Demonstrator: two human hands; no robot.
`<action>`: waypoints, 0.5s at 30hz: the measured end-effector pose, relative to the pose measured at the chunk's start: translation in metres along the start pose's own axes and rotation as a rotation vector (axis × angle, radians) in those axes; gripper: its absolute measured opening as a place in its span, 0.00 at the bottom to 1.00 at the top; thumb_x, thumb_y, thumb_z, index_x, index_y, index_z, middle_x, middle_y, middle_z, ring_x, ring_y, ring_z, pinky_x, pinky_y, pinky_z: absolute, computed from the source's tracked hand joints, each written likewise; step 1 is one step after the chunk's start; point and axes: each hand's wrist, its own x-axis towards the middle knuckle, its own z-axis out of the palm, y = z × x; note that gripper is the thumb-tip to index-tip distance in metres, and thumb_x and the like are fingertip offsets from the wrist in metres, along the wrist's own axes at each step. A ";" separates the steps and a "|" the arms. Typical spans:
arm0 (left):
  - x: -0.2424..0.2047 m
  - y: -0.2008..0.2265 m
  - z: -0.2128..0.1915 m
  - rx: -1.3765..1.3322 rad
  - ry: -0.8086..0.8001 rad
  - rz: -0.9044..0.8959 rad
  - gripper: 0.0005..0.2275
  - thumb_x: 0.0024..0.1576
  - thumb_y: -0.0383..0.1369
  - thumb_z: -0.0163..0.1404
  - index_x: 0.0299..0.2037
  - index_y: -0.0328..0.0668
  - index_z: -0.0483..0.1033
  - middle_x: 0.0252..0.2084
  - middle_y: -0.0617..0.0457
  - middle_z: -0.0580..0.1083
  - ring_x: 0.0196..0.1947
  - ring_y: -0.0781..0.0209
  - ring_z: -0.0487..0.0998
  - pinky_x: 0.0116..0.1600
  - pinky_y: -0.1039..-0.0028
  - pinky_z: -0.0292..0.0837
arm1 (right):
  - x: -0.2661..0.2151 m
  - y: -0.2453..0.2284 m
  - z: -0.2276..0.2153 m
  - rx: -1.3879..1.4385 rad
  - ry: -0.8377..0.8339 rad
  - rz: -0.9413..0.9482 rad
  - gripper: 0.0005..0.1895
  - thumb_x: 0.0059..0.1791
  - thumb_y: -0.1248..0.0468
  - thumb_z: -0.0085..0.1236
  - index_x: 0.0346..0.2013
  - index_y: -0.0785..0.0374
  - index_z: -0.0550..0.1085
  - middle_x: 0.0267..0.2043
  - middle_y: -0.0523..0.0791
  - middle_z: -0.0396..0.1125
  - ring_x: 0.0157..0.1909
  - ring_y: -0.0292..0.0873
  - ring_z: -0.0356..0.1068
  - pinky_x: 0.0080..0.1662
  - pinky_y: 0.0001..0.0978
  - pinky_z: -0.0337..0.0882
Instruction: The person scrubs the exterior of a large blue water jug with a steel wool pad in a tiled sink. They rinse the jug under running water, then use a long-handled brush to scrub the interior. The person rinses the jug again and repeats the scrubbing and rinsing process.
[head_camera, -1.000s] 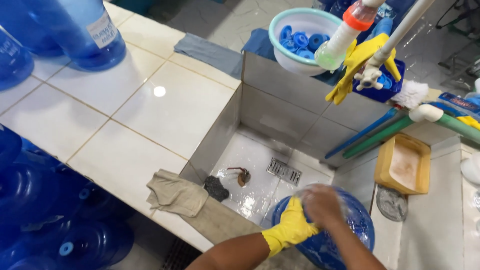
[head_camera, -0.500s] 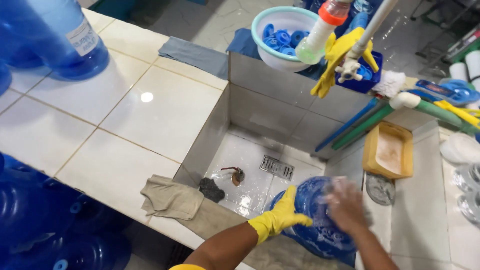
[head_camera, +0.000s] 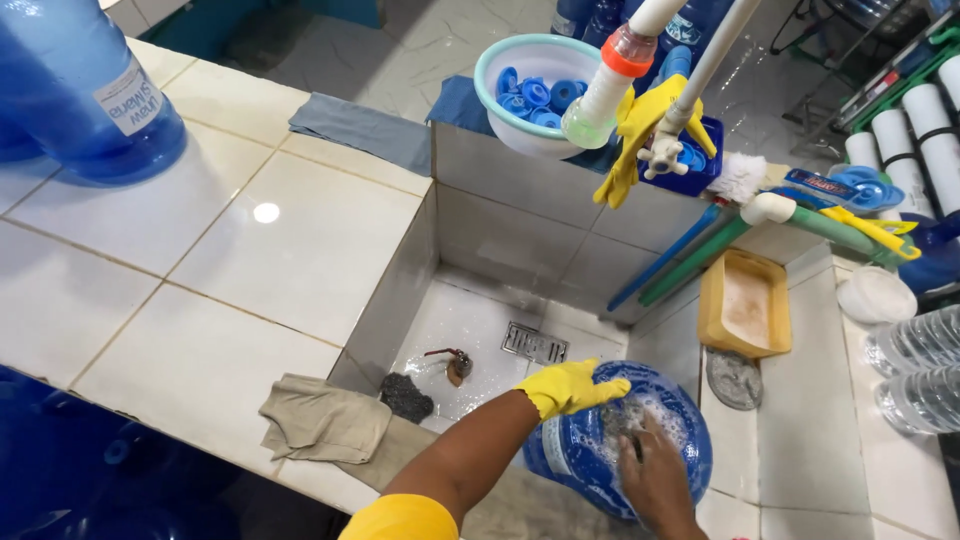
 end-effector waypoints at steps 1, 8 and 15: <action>0.000 -0.002 0.003 -0.063 0.043 0.072 0.43 0.52 0.64 0.33 0.77 0.52 0.47 0.74 0.40 0.58 0.64 0.40 0.68 0.66 0.53 0.64 | 0.001 0.011 -0.006 -0.019 0.062 -0.004 0.26 0.53 0.49 0.46 0.59 0.61 0.73 0.76 0.50 0.51 0.70 0.60 0.59 0.67 0.59 0.63; 0.078 -0.041 0.056 -0.469 0.347 0.484 0.38 0.53 0.54 0.47 0.74 0.49 0.56 0.75 0.47 0.59 0.74 0.48 0.59 0.76 0.60 0.50 | -0.011 0.002 -0.009 -0.141 0.054 -0.058 0.22 0.54 0.51 0.46 0.60 0.51 0.73 0.63 0.44 0.67 0.61 0.50 0.69 0.64 0.50 0.69; 0.025 -0.029 0.071 -0.676 0.487 0.354 0.31 0.58 0.46 0.48 0.72 0.48 0.59 0.74 0.49 0.61 0.73 0.50 0.61 0.76 0.60 0.52 | 0.015 0.048 0.040 -0.068 0.168 -0.183 0.27 0.53 0.51 0.41 0.64 0.56 0.70 0.70 0.48 0.62 0.75 0.56 0.55 0.72 0.55 0.53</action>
